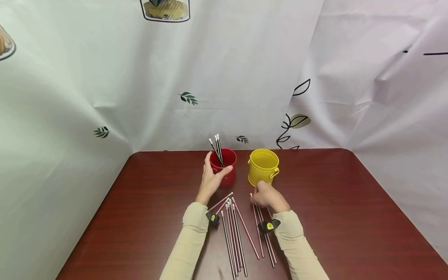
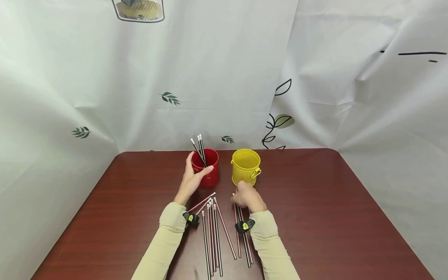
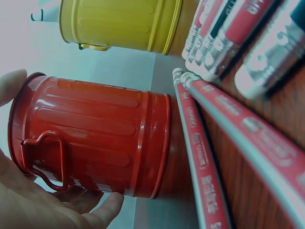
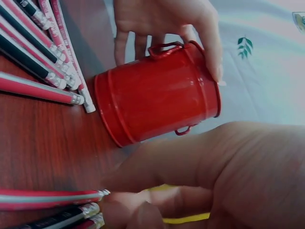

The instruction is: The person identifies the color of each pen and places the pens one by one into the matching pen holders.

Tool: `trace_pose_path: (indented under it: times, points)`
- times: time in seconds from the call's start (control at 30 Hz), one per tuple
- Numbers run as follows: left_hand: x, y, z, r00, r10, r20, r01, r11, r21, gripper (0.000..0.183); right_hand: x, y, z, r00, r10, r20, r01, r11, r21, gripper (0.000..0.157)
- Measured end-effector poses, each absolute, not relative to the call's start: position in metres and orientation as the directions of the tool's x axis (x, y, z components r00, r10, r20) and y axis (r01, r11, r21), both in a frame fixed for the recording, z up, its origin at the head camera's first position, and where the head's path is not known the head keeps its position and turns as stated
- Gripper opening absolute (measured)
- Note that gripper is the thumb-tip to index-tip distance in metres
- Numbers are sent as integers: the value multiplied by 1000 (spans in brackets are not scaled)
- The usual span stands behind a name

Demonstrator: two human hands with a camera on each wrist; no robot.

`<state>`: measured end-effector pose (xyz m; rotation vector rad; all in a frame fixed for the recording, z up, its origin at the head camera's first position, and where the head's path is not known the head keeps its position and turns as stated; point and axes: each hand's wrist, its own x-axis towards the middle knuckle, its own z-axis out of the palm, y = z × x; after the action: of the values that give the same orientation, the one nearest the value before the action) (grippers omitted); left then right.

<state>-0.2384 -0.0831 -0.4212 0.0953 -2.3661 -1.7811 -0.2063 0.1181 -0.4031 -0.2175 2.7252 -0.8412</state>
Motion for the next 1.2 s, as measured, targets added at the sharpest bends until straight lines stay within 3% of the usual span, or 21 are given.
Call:
trace_pose_path:
  times: [0.17, 0.87, 1.2]
  points:
    - [-238, -84, -422, -983, -153, 103, 56, 283, 958, 88, -204, 113, -405, -950, -190, -247, -44, 867, -497, 18]
    - [-238, -84, -422, -983, -155, 103, 57, 278, 959, 89, -201, 112, -405, -958, -101, -268, 28, 898, -438, 11]
    - [-238, -84, -424, -982, -155, 104, 58, 281, 958, 90, -201, 112, -407, -962, -104, -252, 9, 912, -410, 17]
